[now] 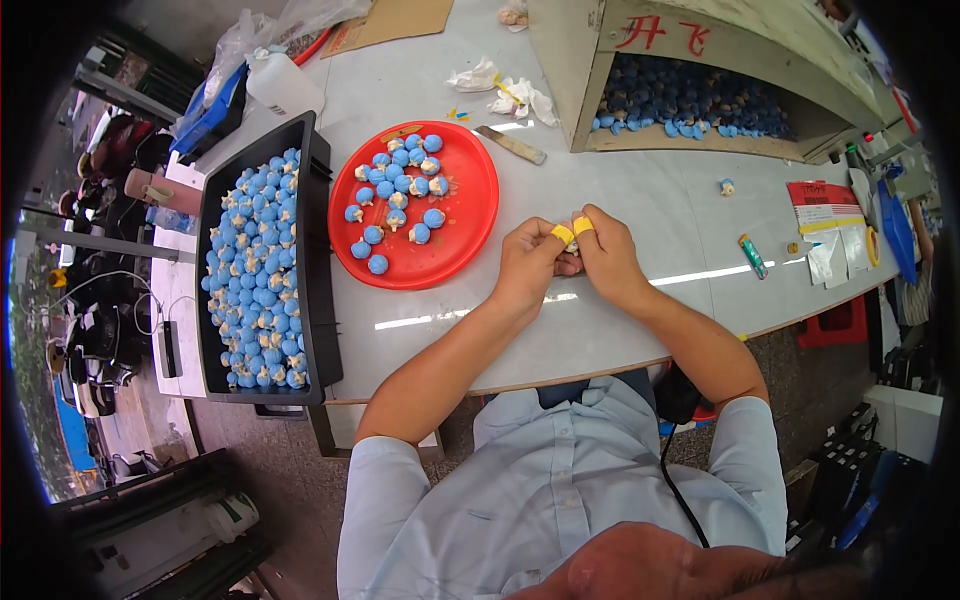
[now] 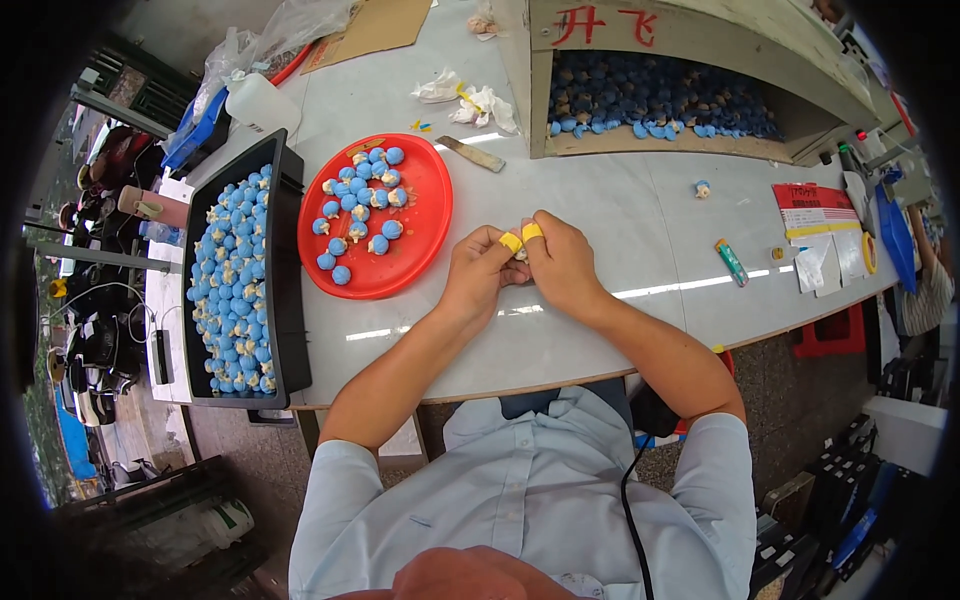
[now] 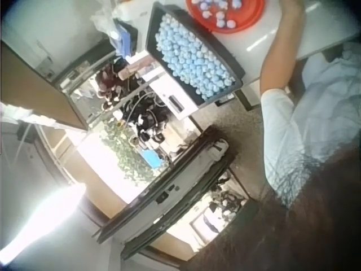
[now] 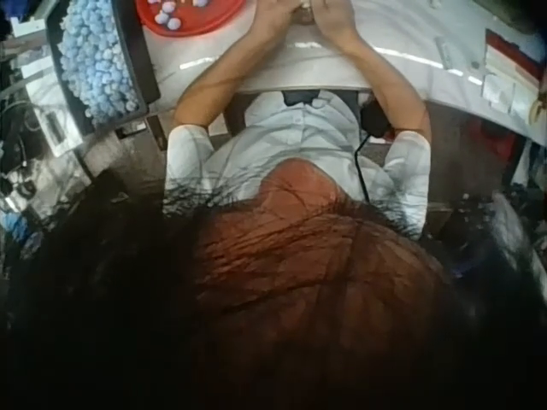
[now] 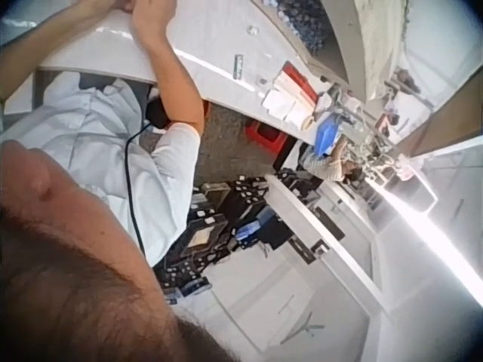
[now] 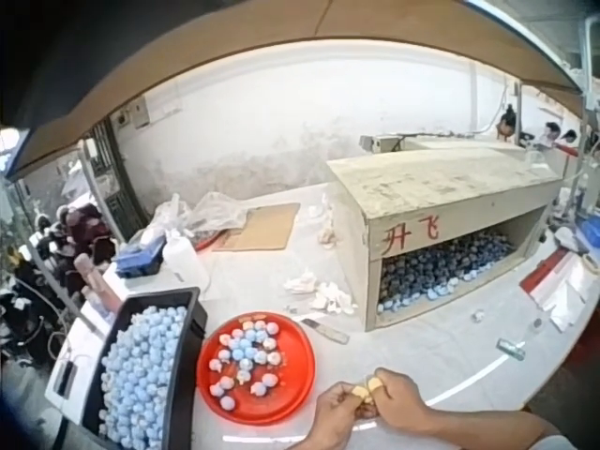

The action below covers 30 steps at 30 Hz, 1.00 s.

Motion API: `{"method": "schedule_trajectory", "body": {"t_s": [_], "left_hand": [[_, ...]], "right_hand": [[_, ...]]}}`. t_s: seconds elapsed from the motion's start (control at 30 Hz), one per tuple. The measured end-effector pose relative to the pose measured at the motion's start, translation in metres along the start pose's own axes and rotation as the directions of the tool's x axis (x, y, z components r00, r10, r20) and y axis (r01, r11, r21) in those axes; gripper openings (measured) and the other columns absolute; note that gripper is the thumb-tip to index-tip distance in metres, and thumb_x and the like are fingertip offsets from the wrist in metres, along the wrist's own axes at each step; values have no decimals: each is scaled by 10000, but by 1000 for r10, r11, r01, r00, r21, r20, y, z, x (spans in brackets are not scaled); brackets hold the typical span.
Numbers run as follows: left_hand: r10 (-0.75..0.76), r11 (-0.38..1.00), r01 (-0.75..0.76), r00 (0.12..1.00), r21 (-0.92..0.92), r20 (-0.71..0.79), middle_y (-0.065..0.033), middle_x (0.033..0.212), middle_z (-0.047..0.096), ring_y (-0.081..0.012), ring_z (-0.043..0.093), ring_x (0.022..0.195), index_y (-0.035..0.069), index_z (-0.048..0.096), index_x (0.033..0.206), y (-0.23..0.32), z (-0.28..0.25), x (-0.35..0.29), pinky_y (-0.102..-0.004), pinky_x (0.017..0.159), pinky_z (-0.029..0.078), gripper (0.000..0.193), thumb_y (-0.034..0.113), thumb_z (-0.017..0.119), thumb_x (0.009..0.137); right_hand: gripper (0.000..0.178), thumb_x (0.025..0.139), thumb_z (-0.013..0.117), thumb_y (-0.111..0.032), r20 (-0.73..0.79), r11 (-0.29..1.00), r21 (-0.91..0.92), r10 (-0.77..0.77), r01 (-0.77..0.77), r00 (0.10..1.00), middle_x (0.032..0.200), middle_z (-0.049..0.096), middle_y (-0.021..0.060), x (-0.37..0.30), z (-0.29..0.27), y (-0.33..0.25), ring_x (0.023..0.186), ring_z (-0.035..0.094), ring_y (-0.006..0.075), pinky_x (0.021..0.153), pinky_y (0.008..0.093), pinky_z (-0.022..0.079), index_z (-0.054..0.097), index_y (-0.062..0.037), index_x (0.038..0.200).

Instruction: The person applies glue to spherical components with a glue bottle, then assembles the components by hand at a factory workbench.

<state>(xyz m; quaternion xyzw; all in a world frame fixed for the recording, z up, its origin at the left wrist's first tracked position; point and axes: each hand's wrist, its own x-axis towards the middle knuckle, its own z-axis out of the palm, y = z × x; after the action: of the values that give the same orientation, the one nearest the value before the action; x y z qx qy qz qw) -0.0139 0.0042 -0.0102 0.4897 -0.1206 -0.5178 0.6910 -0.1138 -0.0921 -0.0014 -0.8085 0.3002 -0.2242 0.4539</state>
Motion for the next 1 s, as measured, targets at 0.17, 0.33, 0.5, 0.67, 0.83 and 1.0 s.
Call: {"method": "schedule_trajectory", "body": {"t_s": [0.17, 0.33, 0.5, 0.67, 0.83, 1.0], "left_hand": [[4, 999, -3, 1000, 35, -12, -84, 786, 632, -142, 633, 672, 34, 542, 874, 3, 6, -2, -243, 603, 517, 135, 155, 573, 925], [-8, 1000, 8, 1000, 2, -15, -112, 834, 631, -157, 638, 685, 2, 535, 898, 5, 0, 0, -250, 619, 525, 152, 143, 588, 920], [54, 998, -53, 998, 27, -32, -119, 896, 627, -164, 647, 755, -6, 518, 973, 12, 6, -4, -251, 695, 540, 192, 162, 597, 924], [214, 975, -208, 974, 83, -68, -99, 963, 633, -165, 643, 912, -2, 495, 1049, 5, 4, 1, -278, 837, 534, 262, 211, 598, 935], [153, 987, -152, 988, 45, -18, -95, 981, 635, -163, 645, 908, -11, 513, 1063, 10, -3, 1, -276, 839, 537, 258, 182, 613, 924], [127, 963, -139, 990, 233, 64, -108, 998, 645, -168, 661, 895, -27, 543, 1061, 19, -5, 4, -255, 788, 549, 244, 159, 615, 919]], "right_hand": [[238, 924, 463, -182, -4, 1000, 12, -12, 12, 1000, 688, 562, 186, 0, -1, 3, 611, 531, 351, 565, 415, 410, 487, 3, 777], [247, 924, 466, -186, -29, 998, 31, -49, 50, 998, 698, 567, 195, 3, 0, 2, 616, 530, 358, 566, 411, 415, 482, 6, 770], [168, 934, 506, -163, -34, 961, 269, -53, 60, 998, 776, 603, 92, 9, -8, 8, 700, 577, 163, 630, 299, 453, 533, 3, 926], [168, 914, 547, -91, 133, 854, 515, 9, -77, 991, 843, 581, 25, 7, -7, 12, 744, 536, 66, 646, 213, 444, 518, 5, 1048], [186, 906, 550, -74, 305, 816, 525, 84, -241, 949, 836, 574, 31, 13, -28, 3, 676, 515, 48, 571, 200, 428, 526, 15, 1068], [207, 901, 539, -62, 358, 826, 512, 44, -236, 933, 839, 579, 33, 14, -36, 6, 633, 509, 48, 534, 197, 419, 544, 22, 1090]]}}
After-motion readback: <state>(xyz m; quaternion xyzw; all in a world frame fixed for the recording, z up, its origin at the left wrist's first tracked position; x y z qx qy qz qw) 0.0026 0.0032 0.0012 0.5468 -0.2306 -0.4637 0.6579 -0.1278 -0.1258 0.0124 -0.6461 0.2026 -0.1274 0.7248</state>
